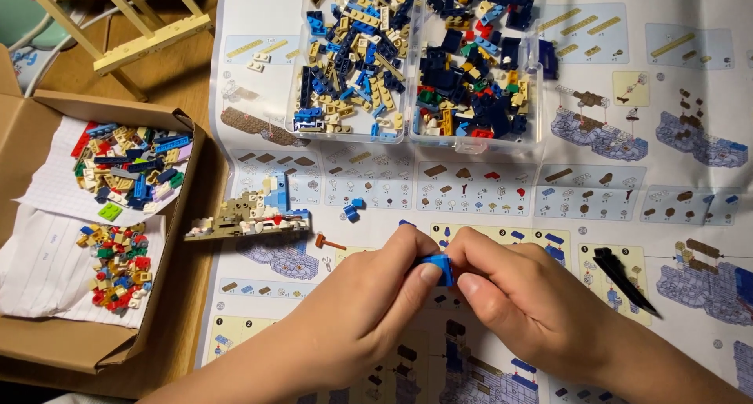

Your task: Assembling a LEGO set by following printed instructions and snapping plastic bricks together.

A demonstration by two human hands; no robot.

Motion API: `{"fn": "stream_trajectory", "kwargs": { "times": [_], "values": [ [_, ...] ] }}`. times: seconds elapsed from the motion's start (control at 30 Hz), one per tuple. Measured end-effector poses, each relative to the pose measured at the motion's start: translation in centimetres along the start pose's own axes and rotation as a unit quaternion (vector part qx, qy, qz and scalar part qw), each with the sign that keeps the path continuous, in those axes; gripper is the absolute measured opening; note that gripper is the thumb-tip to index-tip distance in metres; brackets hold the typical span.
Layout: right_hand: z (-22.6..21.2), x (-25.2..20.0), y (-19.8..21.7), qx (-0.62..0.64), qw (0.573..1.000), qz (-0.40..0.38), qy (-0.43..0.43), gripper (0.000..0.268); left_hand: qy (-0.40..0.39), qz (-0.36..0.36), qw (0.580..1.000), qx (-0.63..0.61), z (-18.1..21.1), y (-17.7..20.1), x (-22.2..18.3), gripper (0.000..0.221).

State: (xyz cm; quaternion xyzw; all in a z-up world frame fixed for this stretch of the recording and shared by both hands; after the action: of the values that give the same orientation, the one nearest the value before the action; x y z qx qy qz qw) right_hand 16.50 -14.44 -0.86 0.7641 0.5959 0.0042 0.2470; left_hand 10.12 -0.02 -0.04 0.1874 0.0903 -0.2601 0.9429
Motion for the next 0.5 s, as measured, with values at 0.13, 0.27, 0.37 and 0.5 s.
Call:
{"fn": "stream_trajectory", "kwargs": {
  "times": [0.13,0.27,0.37,0.5],
  "values": [
    [0.3,0.1,-0.1,-0.002,1.0,-0.001,-0.005,0.027,-0.004,-0.006,1.0,-0.004,-0.1,0.0,-0.1,0.026],
    [0.3,0.1,-0.1,-0.026,1.0,0.016,-0.003,0.028,0.017,-0.019,1.0,0.002,-0.1,0.0,-0.1,0.027],
    [-1.1,-0.3,1.1,-0.118,0.989,0.087,0.009,0.017,0.01,-0.017,1.0,0.004,-0.1,-0.1,0.0,0.026],
    [-4.3,-4.9,4.4,-0.378,0.888,0.241,-0.1,0.018,0.019,-0.034,0.999,-0.019,0.2,-0.4,0.0,0.027]
  ]
}}
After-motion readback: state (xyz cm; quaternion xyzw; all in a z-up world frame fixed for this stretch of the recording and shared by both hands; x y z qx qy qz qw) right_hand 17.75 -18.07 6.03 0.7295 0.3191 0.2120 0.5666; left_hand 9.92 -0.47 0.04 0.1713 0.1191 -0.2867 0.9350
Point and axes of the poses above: each hand's wrist, its own x-axis towards the middle knuckle, its own y-axis out of the back of the hand, z = x × y, the point moved 5 cm from there along x, towards the middle knuckle, and after that the axes turned 15 degrees about -z, right-handed, at the moved point
